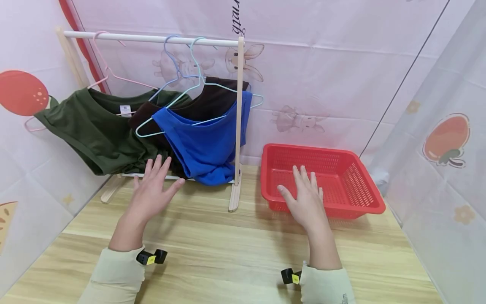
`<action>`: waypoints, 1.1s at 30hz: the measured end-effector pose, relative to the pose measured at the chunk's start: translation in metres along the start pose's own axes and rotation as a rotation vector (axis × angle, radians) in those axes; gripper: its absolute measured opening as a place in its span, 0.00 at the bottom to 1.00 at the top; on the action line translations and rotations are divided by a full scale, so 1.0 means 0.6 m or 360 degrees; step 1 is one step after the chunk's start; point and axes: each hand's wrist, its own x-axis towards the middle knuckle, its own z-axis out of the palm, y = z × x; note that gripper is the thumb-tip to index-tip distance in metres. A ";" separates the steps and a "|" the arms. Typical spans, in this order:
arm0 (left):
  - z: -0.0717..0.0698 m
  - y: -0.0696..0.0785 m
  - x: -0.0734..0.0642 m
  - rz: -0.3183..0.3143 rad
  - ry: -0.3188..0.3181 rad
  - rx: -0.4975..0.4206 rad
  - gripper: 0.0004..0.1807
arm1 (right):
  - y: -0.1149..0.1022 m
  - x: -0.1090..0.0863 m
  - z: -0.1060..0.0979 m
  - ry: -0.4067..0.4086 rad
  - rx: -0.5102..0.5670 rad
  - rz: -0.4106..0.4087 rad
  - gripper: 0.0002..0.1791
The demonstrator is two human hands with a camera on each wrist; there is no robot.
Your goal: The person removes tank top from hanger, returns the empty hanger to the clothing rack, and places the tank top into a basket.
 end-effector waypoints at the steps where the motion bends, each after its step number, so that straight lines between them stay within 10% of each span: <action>1: 0.000 0.000 0.000 0.0002 0.0005 -0.0001 0.50 | 0.000 0.000 0.001 0.0000 0.0001 -0.0003 0.46; 33: 0.006 0.027 0.017 0.0094 0.0008 -0.0192 0.48 | -0.070 0.044 0.063 -0.0105 0.0080 -0.0208 0.44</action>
